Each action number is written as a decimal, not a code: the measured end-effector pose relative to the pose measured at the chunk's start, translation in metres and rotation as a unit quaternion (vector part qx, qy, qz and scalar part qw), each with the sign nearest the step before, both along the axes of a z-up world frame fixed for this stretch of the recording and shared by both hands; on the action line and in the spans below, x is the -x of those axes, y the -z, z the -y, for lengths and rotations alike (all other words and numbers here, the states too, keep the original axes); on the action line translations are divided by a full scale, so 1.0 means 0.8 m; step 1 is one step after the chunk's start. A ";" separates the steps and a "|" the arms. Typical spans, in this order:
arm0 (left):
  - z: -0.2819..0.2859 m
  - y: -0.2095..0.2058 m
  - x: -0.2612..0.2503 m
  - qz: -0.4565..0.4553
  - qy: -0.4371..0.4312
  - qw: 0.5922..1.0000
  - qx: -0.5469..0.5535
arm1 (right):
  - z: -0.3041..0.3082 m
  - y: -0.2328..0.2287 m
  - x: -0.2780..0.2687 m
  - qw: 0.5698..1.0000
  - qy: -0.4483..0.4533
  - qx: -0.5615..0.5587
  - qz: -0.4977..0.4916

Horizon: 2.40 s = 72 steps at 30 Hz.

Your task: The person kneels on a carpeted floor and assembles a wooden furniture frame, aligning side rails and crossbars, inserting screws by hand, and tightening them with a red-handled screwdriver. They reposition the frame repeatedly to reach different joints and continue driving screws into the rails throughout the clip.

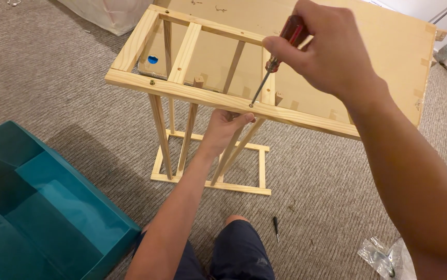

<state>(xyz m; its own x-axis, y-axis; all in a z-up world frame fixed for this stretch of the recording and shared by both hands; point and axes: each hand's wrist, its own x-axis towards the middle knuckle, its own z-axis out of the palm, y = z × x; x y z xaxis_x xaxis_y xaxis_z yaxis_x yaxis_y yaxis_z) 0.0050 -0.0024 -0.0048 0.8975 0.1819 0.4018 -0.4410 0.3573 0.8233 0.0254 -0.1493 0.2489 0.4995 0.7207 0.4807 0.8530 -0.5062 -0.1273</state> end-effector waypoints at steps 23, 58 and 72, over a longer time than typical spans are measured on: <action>0.007 -0.002 -0.001 0.039 0.013 0.999 0.022 | 0.001 0.001 0.007 0.988 -0.151 -0.025 -0.001; 0.004 -0.003 0.000 0.012 0.013 1.000 0.022 | -0.004 -0.003 0.011 0.958 -0.196 -0.124 -0.165; 0.000 -0.006 0.004 -0.022 -0.001 1.000 -0.012 | 0.047 0.011 -0.004 0.947 -0.096 -0.253 -0.172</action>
<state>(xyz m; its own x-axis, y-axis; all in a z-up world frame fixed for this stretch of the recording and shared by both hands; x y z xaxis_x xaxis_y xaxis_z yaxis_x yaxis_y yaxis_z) 0.0019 -0.0027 0.0003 0.9142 0.1737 0.3661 -0.4045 0.3358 0.8507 0.0287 -0.1869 0.2402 0.5724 0.5351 0.6213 0.7869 -0.1457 -0.5996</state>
